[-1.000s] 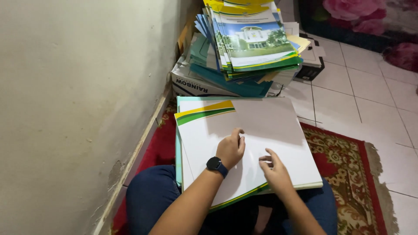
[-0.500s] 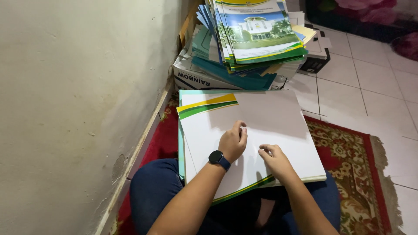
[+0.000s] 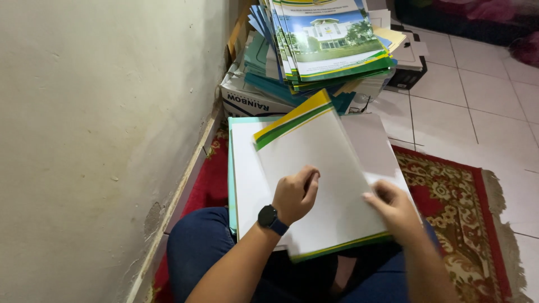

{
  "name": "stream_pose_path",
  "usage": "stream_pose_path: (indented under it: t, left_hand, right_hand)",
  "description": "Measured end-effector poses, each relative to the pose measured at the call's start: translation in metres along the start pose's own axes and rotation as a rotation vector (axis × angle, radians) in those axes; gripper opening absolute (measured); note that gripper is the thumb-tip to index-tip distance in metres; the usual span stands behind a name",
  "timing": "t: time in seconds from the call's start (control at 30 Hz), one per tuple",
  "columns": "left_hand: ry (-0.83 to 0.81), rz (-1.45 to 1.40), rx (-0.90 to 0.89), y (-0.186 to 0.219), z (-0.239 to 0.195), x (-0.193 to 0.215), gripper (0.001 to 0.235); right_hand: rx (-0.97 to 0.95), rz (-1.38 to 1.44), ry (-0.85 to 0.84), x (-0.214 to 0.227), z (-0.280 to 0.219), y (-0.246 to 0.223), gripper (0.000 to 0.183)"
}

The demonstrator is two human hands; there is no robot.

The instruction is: A person manually smooths and flips through the pages of printed booklets while sitting on the floor.

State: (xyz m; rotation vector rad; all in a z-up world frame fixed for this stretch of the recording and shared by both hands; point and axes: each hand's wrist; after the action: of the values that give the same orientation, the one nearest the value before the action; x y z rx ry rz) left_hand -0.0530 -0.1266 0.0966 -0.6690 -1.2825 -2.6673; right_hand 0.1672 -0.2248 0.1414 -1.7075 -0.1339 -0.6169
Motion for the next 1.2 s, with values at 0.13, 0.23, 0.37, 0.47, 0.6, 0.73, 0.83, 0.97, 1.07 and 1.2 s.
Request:
stream_pose_path:
  t: [0.13,0.23,0.37,0.47,0.6,0.73,0.83,0.97,1.07,1.2]
  left_hand:
    - [-0.017,-0.169,-0.063,0.024,0.005,0.02,0.011]
    - [-0.144,-0.295,-0.075,0.027,0.004,0.021,0.021]
    - [-0.381,-0.657,0.113,0.013,-0.005,0.005,0.056]
    - [-0.38,-0.816,0.369,-0.012,-0.014,-0.019,0.064]
    - [-0.377,-0.515,0.705,-0.038,-0.016,-0.033,0.046]
    - [-0.361,-0.612,0.693,-0.016,-0.008,-0.014,0.043]
    - [-0.49,-0.534,0.597,-0.005,-0.01,-0.009,0.054]
    - [-0.462,-0.641,0.336,-0.002,-0.012,-0.009,0.042]
    - [-0.413,-0.76,0.19,0.003,-0.01,-0.002,0.034]
    - [-0.394,-0.813,0.204,-0.002,-0.007,0.004,0.032]
  right_hand:
    - [0.044,-0.2,0.185,0.034,-0.043,-0.049,0.004]
    - [0.535,-0.469,0.363,0.028,-0.062,-0.072,0.006]
    - [0.612,-0.667,0.296,-0.015,-0.062,-0.062,0.026]
    - [0.521,-0.628,0.091,-0.041,-0.054,-0.047,0.03]
    - [0.084,-0.462,-0.16,-0.036,-0.053,-0.025,0.014]
    - [-0.201,-0.41,-0.209,-0.012,-0.053,0.03,0.039]
    - [-0.564,-0.081,-0.525,-0.003,-0.057,0.094,0.057]
    - [-0.682,0.568,-0.314,-0.006,-0.078,0.129,0.058]
    - [-0.45,0.864,-0.117,-0.006,-0.085,0.137,0.03]
    - [-0.152,0.843,-0.071,-0.011,-0.08,0.116,0.017]
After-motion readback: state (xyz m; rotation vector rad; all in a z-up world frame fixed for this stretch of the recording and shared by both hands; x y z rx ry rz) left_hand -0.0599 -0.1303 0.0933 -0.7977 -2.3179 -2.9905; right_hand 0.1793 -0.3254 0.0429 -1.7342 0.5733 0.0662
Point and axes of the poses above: each hand's wrist, its own z-axis towards the middle knuckle, its own x-axis out of the back of the hand, y = z × x, and after that the axes turned 5 degrees about -x, right-handed
